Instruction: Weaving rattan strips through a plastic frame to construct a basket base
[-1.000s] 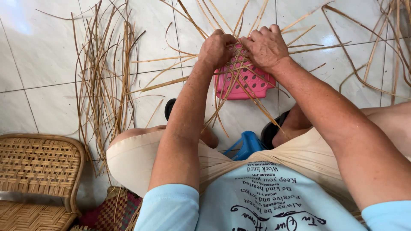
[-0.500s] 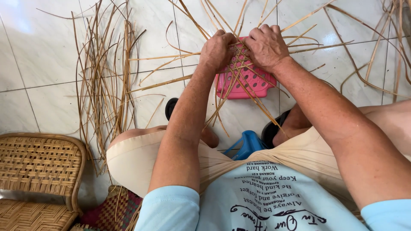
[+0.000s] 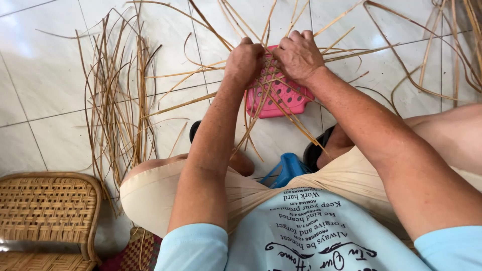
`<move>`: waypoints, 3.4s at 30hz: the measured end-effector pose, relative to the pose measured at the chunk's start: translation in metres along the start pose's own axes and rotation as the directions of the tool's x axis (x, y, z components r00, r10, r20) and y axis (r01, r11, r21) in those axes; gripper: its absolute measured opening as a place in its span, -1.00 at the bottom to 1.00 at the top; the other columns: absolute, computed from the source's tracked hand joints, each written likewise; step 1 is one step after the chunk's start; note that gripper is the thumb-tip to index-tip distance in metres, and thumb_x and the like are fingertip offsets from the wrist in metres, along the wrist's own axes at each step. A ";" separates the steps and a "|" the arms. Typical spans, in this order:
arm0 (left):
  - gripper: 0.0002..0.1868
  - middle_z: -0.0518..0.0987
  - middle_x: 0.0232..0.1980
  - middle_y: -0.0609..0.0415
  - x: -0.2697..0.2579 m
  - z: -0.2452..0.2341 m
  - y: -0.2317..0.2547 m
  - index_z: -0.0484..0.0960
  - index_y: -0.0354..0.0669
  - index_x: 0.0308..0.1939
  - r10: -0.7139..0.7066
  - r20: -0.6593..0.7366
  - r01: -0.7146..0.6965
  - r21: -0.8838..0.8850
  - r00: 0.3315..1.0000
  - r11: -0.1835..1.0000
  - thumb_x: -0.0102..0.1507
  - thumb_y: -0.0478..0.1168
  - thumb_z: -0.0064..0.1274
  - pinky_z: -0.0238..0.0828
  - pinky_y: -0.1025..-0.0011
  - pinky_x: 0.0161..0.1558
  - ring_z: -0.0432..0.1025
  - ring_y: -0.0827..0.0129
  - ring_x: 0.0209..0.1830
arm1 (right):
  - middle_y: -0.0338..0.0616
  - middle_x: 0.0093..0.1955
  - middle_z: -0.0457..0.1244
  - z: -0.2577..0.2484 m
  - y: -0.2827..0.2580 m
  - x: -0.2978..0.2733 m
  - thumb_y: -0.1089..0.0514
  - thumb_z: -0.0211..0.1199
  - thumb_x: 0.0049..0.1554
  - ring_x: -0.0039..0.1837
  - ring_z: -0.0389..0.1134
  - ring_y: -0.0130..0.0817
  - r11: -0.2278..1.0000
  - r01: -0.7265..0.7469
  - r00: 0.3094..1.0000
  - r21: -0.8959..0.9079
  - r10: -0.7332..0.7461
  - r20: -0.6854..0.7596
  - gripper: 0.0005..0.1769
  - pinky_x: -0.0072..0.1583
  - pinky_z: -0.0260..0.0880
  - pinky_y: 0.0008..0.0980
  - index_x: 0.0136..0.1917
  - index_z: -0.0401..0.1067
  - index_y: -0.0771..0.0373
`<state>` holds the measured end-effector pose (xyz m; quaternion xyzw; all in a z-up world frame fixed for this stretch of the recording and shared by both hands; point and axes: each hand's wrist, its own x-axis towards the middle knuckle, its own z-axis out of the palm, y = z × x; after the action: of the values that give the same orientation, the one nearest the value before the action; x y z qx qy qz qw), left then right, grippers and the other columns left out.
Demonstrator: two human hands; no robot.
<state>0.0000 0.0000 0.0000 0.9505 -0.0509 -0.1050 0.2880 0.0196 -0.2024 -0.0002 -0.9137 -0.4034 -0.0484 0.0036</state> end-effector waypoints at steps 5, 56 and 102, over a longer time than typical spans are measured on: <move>-0.83 0.50 -0.04 0.02 -0.003 0.000 -0.004 0.75 0.01 -0.10 -0.043 0.033 0.044 -0.030 0.999 0.999 0.32 -0.10 0.11 0.60 0.11 -0.15 0.53 0.12 -0.18 | -0.31 -0.13 0.32 0.011 0.004 -0.004 -0.05 0.22 0.27 0.02 0.28 -0.16 1.000 0.011 1.000 -0.022 -0.010 0.016 -0.83 0.06 0.18 -0.12 0.01 0.56 -0.02; -0.93 0.65 -0.14 0.09 0.006 -0.017 -0.003 0.61 0.07 -0.07 -0.048 0.100 0.027 0.203 0.994 0.979 0.37 -0.17 0.11 0.57 0.23 -0.22 0.55 0.23 -0.22 | -0.07 0.30 0.26 0.015 -0.015 -0.008 -0.09 0.15 0.24 0.22 0.29 0.03 0.999 0.054 0.982 0.006 -0.055 0.180 -0.21 0.24 0.33 0.03 0.67 0.14 0.09; -0.79 0.63 -0.09 -0.03 0.059 -0.023 0.029 0.62 -0.15 0.03 -0.164 0.157 0.095 0.377 0.974 0.921 0.32 -0.40 0.11 0.67 0.35 -0.16 0.57 0.30 -0.21 | -0.01 0.28 0.33 0.015 -0.032 -0.002 0.09 -0.04 0.25 0.25 0.32 0.02 0.994 0.000 0.959 -0.111 0.032 0.280 -0.35 0.21 0.30 0.01 0.59 0.19 0.14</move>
<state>0.0620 -0.0207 0.0251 0.9748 -0.0331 -0.2007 0.0918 -0.0036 -0.1814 -0.0163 -0.9134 -0.3891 0.0600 -0.1038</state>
